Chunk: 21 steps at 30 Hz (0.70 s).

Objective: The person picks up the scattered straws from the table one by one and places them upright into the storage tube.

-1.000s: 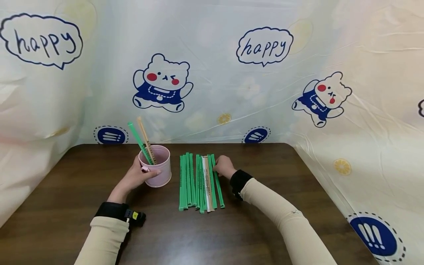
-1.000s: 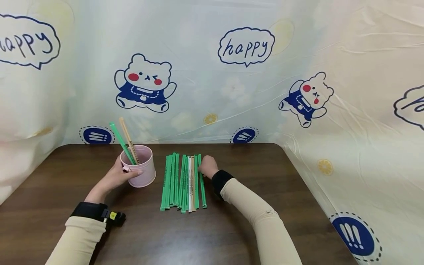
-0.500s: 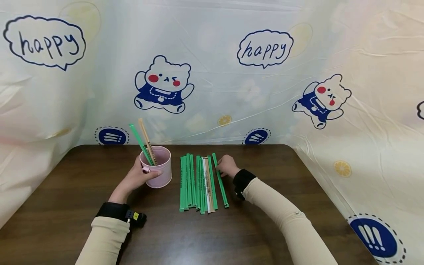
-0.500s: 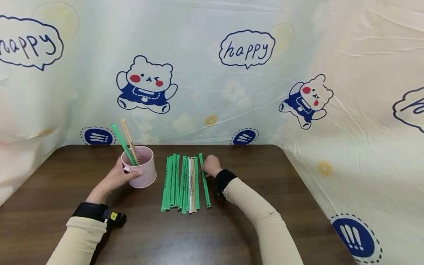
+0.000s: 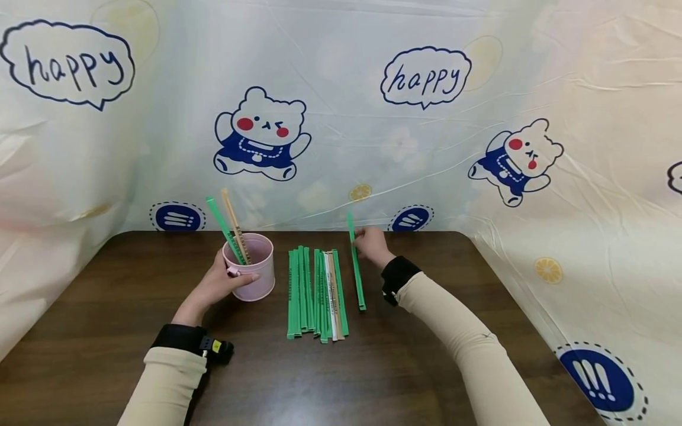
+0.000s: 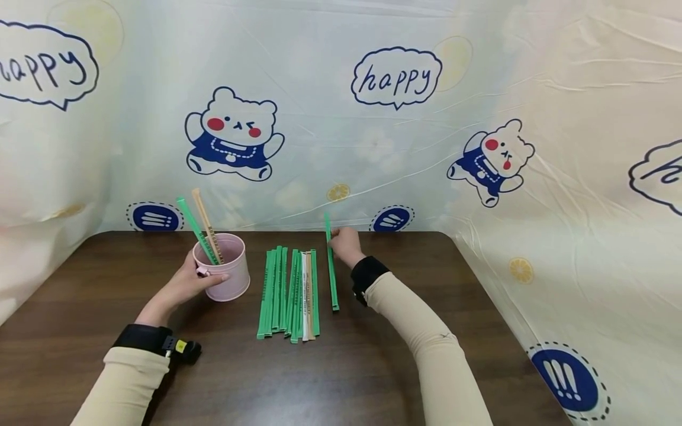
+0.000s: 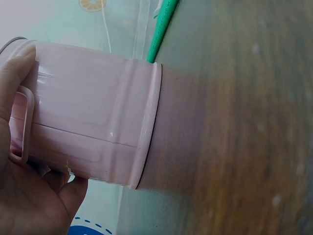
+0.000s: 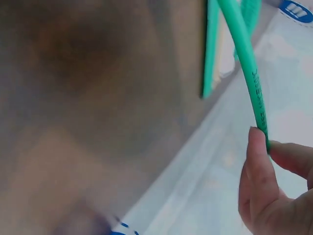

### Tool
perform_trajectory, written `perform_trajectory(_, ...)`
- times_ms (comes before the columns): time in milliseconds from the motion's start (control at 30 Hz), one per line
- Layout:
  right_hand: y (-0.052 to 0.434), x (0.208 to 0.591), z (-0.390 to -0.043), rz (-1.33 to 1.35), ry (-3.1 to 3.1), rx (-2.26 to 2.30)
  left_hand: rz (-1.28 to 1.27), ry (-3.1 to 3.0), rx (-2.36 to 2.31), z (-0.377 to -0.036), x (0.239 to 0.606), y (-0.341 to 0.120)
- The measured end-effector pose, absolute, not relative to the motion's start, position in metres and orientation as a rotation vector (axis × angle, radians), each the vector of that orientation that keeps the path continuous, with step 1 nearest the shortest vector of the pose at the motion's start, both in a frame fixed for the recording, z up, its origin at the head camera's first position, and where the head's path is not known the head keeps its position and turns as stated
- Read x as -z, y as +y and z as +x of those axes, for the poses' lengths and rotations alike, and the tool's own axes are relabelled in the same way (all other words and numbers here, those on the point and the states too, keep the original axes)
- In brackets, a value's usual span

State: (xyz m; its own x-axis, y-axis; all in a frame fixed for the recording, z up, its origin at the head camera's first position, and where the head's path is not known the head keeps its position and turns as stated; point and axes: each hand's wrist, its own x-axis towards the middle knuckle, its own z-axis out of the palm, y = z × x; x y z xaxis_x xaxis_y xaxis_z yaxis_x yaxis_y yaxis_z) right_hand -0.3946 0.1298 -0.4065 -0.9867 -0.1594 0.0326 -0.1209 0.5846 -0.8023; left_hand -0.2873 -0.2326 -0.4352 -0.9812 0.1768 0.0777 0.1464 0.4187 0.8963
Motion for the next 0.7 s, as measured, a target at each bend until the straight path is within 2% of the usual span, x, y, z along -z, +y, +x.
perform_trajectory(33, 0.124, 0.388, -0.383, -0.184, 2.782, 1.362, 0.297, 2.623, -1.65, -0.287, 0.435, -0.233)
perform_trajectory(133, 0.127, 0.376, -0.381, -0.328, 2.832, 1.447, 0.291, 2.621, -1.645, -0.287, 0.434, -0.232)
perform_trajectory(367, 0.151, 0.414, -0.456, -0.62, 2.736, 1.741, 0.305, 2.636, -1.634, -0.286, 0.434, -0.234)
perform_trajectory(533, 0.145, 0.4, -0.454, -0.637, 2.809, 1.741, 0.325, 2.64, -1.65, -0.286, 0.436, -0.234)
perform_trajectory(600, 0.137, 0.38, -0.435, -0.585, 2.832, 1.712, 0.318, 2.648, -1.638, -0.286, 0.436, -0.234)
perform_trajectory(700, 0.138, 0.386, -0.451, -0.674, 2.854, 1.741, 0.302, 2.643, -1.625, -0.286, 0.436, -0.233)
